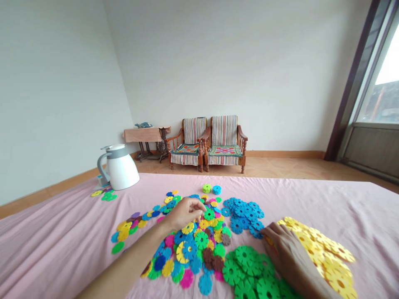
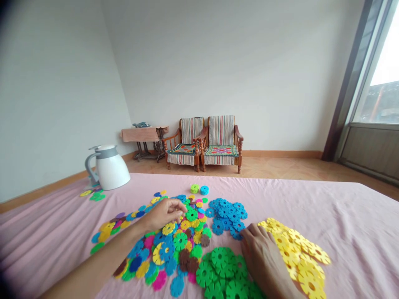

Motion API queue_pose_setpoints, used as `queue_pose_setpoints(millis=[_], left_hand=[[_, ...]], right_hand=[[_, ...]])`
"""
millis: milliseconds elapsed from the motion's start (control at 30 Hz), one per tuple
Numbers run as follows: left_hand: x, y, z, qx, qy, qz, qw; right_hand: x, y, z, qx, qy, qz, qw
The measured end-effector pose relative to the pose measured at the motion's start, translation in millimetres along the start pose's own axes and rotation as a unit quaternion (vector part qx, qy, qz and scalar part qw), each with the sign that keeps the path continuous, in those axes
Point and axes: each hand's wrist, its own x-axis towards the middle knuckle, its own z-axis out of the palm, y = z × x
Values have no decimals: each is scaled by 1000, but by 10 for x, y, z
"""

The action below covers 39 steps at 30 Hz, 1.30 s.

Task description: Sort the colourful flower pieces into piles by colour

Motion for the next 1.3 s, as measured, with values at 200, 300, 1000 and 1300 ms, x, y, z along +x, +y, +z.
queue_pose_setpoints(millis=[200, 300, 1000, 1300], left_hand=[[-603, -87, -516, 333, -119, -24, 935], [-807, -172, -607, 407, -112, -42, 905], [-10, -88, -41, 0, -57, -17, 998], [534, 26, 630, -60, -2, 12, 998]], right_hand=[[-4, 35, 46, -4, 15, -14, 1000], [-5, 34, 46, -3, 23, -18, 1000], [1, -6, -8, -3, 14, -16, 1000], [0, -13, 23, -15, 12, -11, 1000]])
